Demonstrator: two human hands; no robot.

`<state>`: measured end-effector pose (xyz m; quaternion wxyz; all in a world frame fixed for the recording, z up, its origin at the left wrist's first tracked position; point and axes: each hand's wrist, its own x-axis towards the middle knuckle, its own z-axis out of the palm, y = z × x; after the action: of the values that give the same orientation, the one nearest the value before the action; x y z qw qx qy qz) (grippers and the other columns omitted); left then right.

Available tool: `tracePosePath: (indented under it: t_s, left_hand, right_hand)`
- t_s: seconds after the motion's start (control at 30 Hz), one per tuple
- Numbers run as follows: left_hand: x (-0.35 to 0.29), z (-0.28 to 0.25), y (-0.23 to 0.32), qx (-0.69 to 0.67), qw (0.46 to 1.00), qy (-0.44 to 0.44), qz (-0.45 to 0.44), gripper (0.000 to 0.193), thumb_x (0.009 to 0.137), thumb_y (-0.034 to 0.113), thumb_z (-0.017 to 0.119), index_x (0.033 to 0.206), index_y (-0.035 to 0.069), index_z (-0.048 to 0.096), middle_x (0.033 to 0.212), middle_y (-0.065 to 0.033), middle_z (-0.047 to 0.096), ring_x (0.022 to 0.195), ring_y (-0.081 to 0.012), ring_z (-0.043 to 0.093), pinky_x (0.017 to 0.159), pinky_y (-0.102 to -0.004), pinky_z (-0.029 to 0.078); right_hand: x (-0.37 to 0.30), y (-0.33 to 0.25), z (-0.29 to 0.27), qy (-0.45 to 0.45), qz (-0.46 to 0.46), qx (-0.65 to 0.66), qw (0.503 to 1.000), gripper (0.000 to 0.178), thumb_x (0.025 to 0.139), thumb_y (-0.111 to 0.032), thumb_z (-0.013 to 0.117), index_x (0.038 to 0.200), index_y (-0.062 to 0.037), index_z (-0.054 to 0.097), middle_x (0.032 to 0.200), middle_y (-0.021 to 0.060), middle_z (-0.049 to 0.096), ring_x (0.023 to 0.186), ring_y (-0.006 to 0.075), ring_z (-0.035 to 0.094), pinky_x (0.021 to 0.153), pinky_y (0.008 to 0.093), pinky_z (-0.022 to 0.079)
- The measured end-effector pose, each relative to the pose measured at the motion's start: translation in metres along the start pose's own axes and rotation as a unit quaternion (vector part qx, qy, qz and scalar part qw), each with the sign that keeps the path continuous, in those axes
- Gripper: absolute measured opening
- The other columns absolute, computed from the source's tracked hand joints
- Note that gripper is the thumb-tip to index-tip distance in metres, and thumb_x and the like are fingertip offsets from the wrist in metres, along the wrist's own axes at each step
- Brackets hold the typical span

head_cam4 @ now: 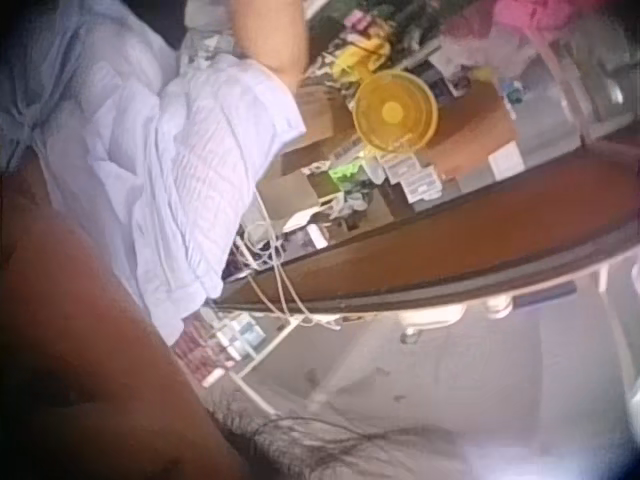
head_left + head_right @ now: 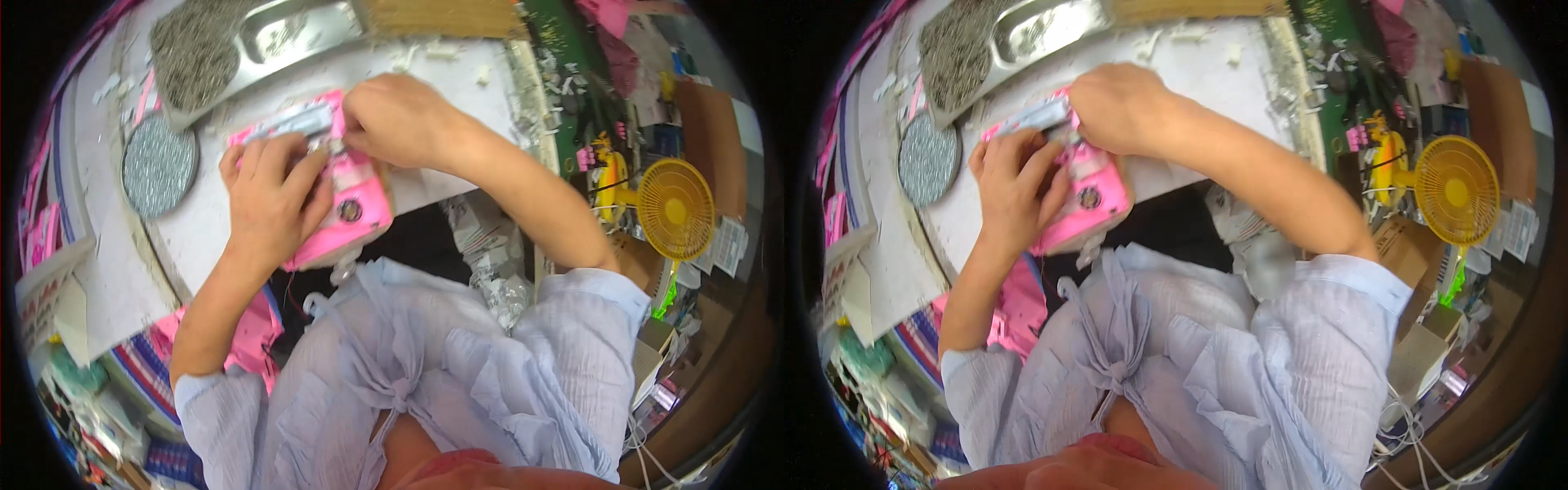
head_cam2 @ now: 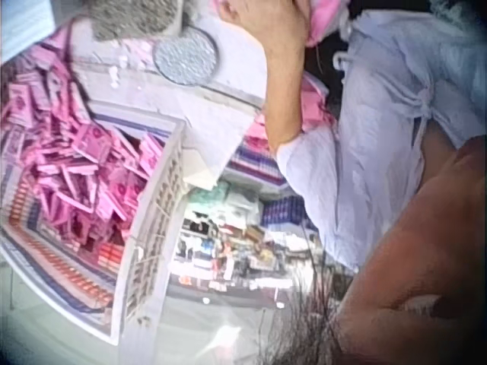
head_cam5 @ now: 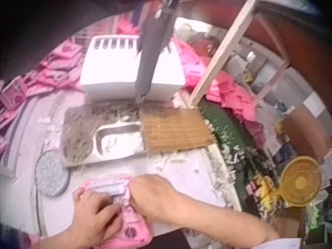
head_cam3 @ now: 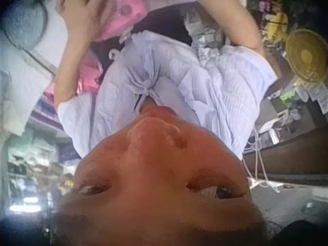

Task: Soldering internal components and assembling the plastic housing of a pink electronic device.

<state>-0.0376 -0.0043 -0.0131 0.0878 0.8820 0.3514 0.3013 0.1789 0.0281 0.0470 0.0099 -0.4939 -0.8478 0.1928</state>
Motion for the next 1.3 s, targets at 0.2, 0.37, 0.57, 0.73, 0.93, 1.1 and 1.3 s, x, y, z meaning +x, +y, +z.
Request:
tracePosePath:
  t_s: [0.2,0.37,0.57,0.73,0.93,1.1,1.3]
  left_hand:
    - [0.022,-0.009,-0.015,-0.044,0.996,-0.038,0.062,0.033,0.076,0.022,0.079,0.106,0.011,0.071,0.1,-0.0054,0.061,0.089,-0.025,0.059,0.088,-0.0438,0.041]
    - [0.039,-0.016,-0.024,-0.002,0.985,-0.087,0.149,0.035,0.072,0.019,0.077,0.106,0.01,0.072,0.096,-0.0046,0.06,0.083,-0.0235,0.058,0.082,-0.0422,0.044]
    - [0.049,-0.014,-0.021,-0.055,0.991,-0.083,0.084,0.031,0.069,0.007,0.082,0.098,0.011,0.074,0.091,-0.0058,0.058,0.078,-0.0243,0.057,0.072,-0.0414,0.044]
    - [0.036,-0.004,-0.021,-0.092,0.989,-0.11,-0.047,0.029,0.067,0.004,0.084,0.092,0.011,0.072,0.1,-0.0131,0.056,0.078,-0.0284,0.06,0.06,-0.0382,0.049]
    - [0.057,-0.017,0.001,-0.05,0.973,-0.151,-0.167,0.026,0.074,0.008,0.08,0.095,0.01,0.066,0.104,-0.0132,0.058,0.074,-0.0315,0.064,0.06,-0.0419,0.053]
    - [0.077,-0.018,-0.002,-0.068,0.956,-0.214,-0.188,0.033,0.076,0.008,0.075,0.104,0.005,0.058,0.108,-0.0136,0.053,0.08,-0.0362,0.064,0.066,-0.0438,0.054]
    - [0.081,-0.015,0.001,-0.019,0.956,-0.235,-0.176,0.035,0.075,0.008,0.076,0.104,0.002,0.057,0.107,-0.016,0.053,0.087,-0.0371,0.065,0.071,-0.0462,0.055]
  right_hand:
    - [-0.013,0.025,0.011,-0.032,0.112,0.269,0.956,0.027,0.083,-0.027,0.079,0.09,-0.0008,0.073,0.068,0.0121,0.07,0.063,0.0192,0.069,0.062,0.0363,0.053]
    - [-0.016,0.149,-0.041,0.092,0.192,0.416,0.884,0.027,0.092,-0.028,0.076,0.105,-0.0034,0.073,0.084,0.0074,0.074,0.071,0.0131,0.071,0.063,0.0284,0.058]
    - [-0.013,0.44,-0.108,0.147,0.464,-0.236,0.841,0.036,0.093,-0.028,0.06,0.123,-0.0119,0.071,0.138,0.0166,0.06,0.123,0.0369,0.06,0.094,0.0528,0.055]
    - [-0.017,0.566,-0.095,0.141,0.54,-0.326,0.763,0.043,0.103,-0.026,0.043,0.142,-0.0175,0.058,0.165,0.0092,0.03,0.147,0.0392,0.033,0.105,0.0629,0.045]
    - [0.024,0.653,-0.076,0.195,0.495,-0.386,0.754,0.045,0.102,-0.026,0.042,0.139,-0.0013,0.052,0.133,0.0208,0.061,0.118,0.0386,0.063,0.089,0.0558,0.056]
    - [-0.017,0.712,-0.099,0.13,0.385,-0.472,0.782,0.044,0.103,-0.025,0.034,0.135,-0.0051,0.057,0.126,0.0231,0.066,0.114,0.042,0.066,0.092,0.0541,0.056]
    - [-0.006,0.607,-0.156,0.228,0.419,-0.41,0.777,0.053,0.099,-0.046,0.041,0.144,-0.0203,0.055,0.138,0.0187,0.061,0.127,0.0436,0.057,0.103,0.056,0.049]
